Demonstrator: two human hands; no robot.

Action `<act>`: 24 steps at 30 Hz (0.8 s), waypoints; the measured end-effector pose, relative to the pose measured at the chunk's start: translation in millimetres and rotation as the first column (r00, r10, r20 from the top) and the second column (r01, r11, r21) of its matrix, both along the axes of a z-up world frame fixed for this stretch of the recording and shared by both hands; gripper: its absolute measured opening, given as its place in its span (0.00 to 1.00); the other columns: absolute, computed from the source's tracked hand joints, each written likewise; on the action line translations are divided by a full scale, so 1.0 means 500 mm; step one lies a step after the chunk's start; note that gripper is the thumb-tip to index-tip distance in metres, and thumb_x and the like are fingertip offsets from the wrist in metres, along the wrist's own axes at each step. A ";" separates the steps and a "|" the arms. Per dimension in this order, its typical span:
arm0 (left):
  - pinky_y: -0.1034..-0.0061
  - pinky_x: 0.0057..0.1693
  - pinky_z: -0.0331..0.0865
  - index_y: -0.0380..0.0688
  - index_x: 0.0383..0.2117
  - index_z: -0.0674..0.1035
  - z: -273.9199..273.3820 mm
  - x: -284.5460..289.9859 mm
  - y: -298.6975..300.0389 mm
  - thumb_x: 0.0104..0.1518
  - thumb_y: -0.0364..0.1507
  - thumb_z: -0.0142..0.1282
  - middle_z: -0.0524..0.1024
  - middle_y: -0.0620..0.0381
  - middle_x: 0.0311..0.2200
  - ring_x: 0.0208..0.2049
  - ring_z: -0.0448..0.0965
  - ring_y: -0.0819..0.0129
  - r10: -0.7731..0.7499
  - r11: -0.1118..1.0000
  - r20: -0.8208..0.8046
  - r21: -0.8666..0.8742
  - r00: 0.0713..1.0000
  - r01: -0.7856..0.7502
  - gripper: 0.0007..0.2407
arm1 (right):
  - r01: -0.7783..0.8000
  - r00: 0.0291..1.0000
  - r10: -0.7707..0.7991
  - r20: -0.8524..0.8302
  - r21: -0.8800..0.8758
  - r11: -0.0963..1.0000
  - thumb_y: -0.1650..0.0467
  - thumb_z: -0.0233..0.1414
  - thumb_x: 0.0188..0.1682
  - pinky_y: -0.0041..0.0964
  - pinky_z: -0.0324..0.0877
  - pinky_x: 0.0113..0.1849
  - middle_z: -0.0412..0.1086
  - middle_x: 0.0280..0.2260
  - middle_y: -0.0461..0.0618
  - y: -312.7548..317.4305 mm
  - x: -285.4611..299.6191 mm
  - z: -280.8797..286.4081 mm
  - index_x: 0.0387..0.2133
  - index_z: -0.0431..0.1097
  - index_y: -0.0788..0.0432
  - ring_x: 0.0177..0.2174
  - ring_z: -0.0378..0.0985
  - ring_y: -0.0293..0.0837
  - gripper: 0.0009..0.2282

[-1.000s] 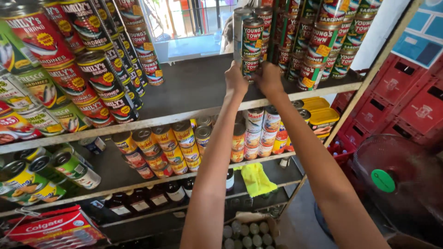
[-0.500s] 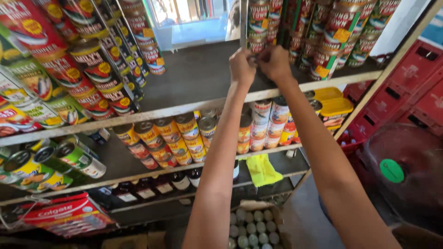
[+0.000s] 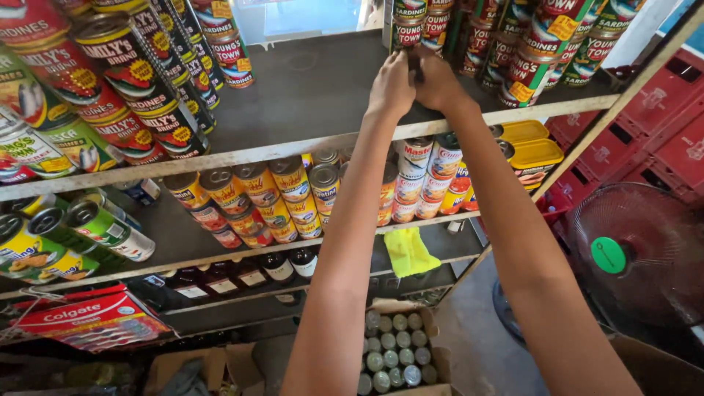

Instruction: Restocking canned goods from a cardboard box onto store shelves.

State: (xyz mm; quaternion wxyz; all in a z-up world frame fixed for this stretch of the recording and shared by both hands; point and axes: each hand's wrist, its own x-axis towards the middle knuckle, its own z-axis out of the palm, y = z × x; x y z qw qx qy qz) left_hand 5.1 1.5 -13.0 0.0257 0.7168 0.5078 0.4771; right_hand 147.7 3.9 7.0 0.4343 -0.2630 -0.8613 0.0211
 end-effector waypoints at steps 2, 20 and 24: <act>0.60 0.59 0.68 0.37 0.59 0.69 -0.003 0.002 0.003 0.57 0.24 0.54 0.68 0.42 0.60 0.59 0.71 0.45 0.004 0.998 -0.017 -0.059 1.000 -0.005 0.21 | 0.038 0.999 -0.038 0.017 -0.015 0.999 0.72 0.56 0.46 0.50 0.69 0.51 0.72 0.49 0.69 0.010 0.002 -0.007 0.52 0.68 0.66 0.50 0.74 0.65 0.19; 0.64 0.62 0.67 0.45 0.67 0.61 0.014 0.005 -0.006 0.52 0.22 0.55 0.60 0.54 0.69 0.60 0.71 0.50 0.113 0.967 -0.238 -0.199 0.965 -0.162 0.31 | 0.223 0.972 -0.204 0.121 -0.183 0.957 0.69 0.53 0.45 0.52 0.64 0.54 0.64 0.57 0.71 0.064 -0.001 -0.043 0.64 0.56 0.60 0.55 0.67 0.66 0.30; 0.68 0.63 0.65 0.45 0.70 0.57 0.028 0.005 -0.027 0.51 0.22 0.56 0.58 0.56 0.70 0.61 0.70 0.54 0.117 0.944 -0.281 -0.267 0.952 -0.195 0.35 | 0.186 0.979 -0.172 0.107 -0.138 0.973 0.71 0.53 0.44 0.51 0.64 0.54 0.63 0.59 0.71 0.069 -0.001 -0.060 0.66 0.56 0.58 0.56 0.67 0.66 0.32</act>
